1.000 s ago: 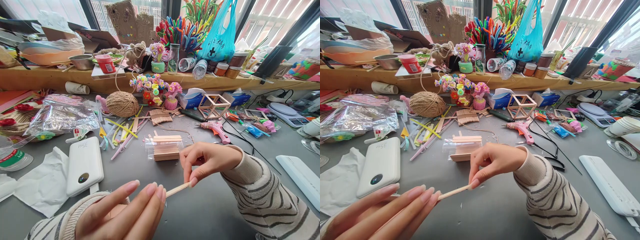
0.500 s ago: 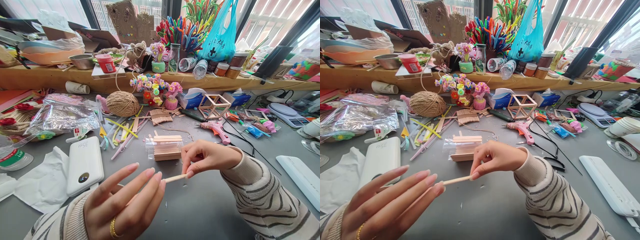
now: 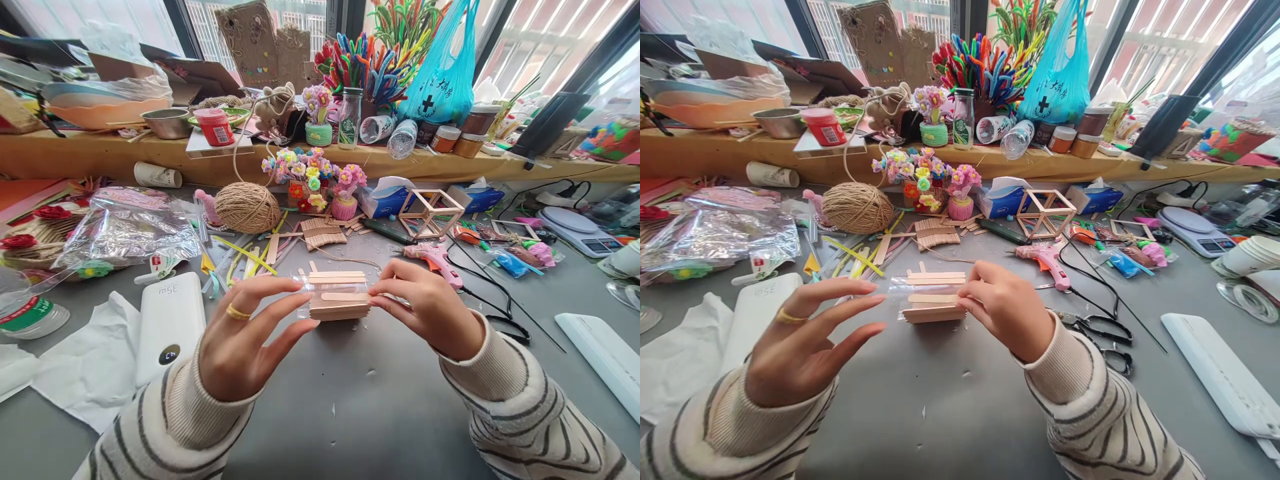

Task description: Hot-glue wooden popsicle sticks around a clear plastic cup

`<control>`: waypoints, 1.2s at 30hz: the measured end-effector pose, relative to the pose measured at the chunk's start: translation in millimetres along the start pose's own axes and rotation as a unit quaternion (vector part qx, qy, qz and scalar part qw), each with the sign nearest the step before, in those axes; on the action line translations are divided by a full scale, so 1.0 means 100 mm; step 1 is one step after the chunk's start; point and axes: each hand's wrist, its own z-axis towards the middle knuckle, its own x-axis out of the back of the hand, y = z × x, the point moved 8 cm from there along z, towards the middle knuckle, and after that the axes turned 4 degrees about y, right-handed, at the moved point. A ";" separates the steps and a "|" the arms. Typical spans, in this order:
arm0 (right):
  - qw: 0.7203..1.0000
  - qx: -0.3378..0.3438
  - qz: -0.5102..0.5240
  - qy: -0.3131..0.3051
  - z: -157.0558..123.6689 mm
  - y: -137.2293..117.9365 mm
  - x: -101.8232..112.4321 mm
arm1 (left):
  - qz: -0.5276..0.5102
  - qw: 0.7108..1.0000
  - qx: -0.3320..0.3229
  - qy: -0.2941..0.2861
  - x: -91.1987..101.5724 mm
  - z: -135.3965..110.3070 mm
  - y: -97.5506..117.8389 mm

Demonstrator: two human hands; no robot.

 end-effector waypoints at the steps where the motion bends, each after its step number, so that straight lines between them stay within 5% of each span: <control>1: 1.000 0.010 -0.025 0.013 0.00 -0.03 0.00 | 0.003 1.000 0.002 -0.003 -0.05 0.00 0.00; 16: 0.990 0.061 -0.111 0.061 0.02 -0.22 -0.02 | 0.021 1.000 0.007 -0.001 -0.34 -0.03 -0.05; 25: 0.993 0.044 -0.102 0.046 0.02 -0.17 -0.07 | 0.030 1.000 -0.001 -0.010 -0.36 0.01 -0.05; 36: 0.994 -0.003 -0.039 0.102 -0.01 0.06 -0.03 | 0.015 0.999 -0.014 -0.026 -0.41 0.07 -0.18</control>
